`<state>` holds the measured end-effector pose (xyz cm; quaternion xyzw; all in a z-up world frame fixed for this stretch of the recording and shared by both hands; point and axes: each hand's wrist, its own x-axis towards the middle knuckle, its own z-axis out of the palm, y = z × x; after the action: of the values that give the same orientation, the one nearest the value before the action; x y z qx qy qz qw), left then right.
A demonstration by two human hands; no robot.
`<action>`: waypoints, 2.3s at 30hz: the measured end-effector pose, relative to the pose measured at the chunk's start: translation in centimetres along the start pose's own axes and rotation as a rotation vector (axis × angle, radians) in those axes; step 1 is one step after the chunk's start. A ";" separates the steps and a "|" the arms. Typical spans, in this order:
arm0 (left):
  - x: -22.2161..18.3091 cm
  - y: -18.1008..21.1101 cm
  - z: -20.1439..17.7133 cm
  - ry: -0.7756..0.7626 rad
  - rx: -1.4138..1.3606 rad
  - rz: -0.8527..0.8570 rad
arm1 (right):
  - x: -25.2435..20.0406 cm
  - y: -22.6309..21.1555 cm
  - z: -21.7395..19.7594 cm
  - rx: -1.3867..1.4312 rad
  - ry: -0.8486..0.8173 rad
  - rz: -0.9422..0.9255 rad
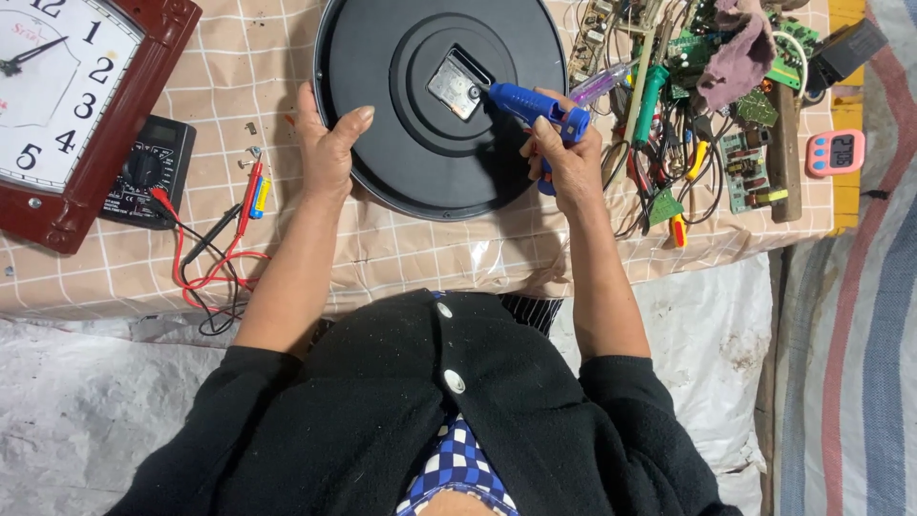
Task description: The person is preparing clock components by applying hot glue to a mechanism and assembling it into a frame, then using a screwdriver.
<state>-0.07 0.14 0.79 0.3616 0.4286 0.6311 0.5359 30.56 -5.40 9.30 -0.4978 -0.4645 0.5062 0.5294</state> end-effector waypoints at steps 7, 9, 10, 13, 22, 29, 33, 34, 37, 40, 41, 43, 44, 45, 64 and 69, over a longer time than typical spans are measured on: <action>-0.1 -1.1 -0.6 0.046 0.013 -0.033 | -0.5 0.1 -0.1 0.039 0.017 -0.014; 0.0 -1.4 -0.7 0.056 -0.029 -0.064 | -0.5 0.1 0.0 0.026 0.007 -0.042; -0.1 -1.1 -0.6 0.055 -0.030 -0.064 | -0.6 0.2 0.0 0.026 0.007 -0.043; -0.3 -0.5 -0.4 0.014 0.004 0.006 | -0.7 0.3 0.0 0.052 0.010 -0.026; -0.2 -0.7 -0.6 0.007 -0.010 -0.002 | -0.8 0.5 0.0 0.010 0.006 -0.068; -0.5 0.5 0.1 -0.031 0.014 0.085 | -0.9 0.4 0.2 -0.007 0.028 -0.031; -0.6 1.0 0.3 -0.041 0.020 0.096 | -0.9 0.5 0.2 -0.009 0.036 -0.023; -0.6 1.0 0.3 -0.041 0.020 0.096 | -0.9 0.5 0.3 -0.009 0.035 -0.023; -0.4 0.4 0.0 -0.034 0.026 0.072 | -1.0 0.5 0.5 -0.017 0.035 -0.026; -0.2 -0.7 -0.6 0.062 0.089 -0.051 | -1.0 0.7 0.5 -0.008 0.026 -0.031; -0.2 -0.6 -0.6 0.064 0.090 -0.065 | -0.9 0.8 0.5 -0.005 0.030 -0.033; 0.0 -0.9 -0.6 0.066 0.093 -0.080 | -0.9 1.1 0.5 -0.001 0.035 -0.034; 0.1 -1.1 -0.7 0.072 0.056 -0.091 | -0.9 1.2 0.4 0.000 0.029 -0.040; 0.2 -1.4 -0.7 0.076 0.019 -0.102 | -0.9 1.3 0.4 0.003 0.023 -0.048; 0.4 -1.8 -1.0 0.000 -0.070 -0.064 | -4.9 3.5 -2.3 0.355 0.200 0.002; 0.2 -0.3 -0.3 -0.037 -0.031 0.054 | -4.1 3.4 -2.0 0.274 0.141 -0.075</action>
<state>-0.27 0.27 0.34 0.3763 0.3991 0.6452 0.5319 32.03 -9.67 5.82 -0.4376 -0.3710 0.5085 0.6421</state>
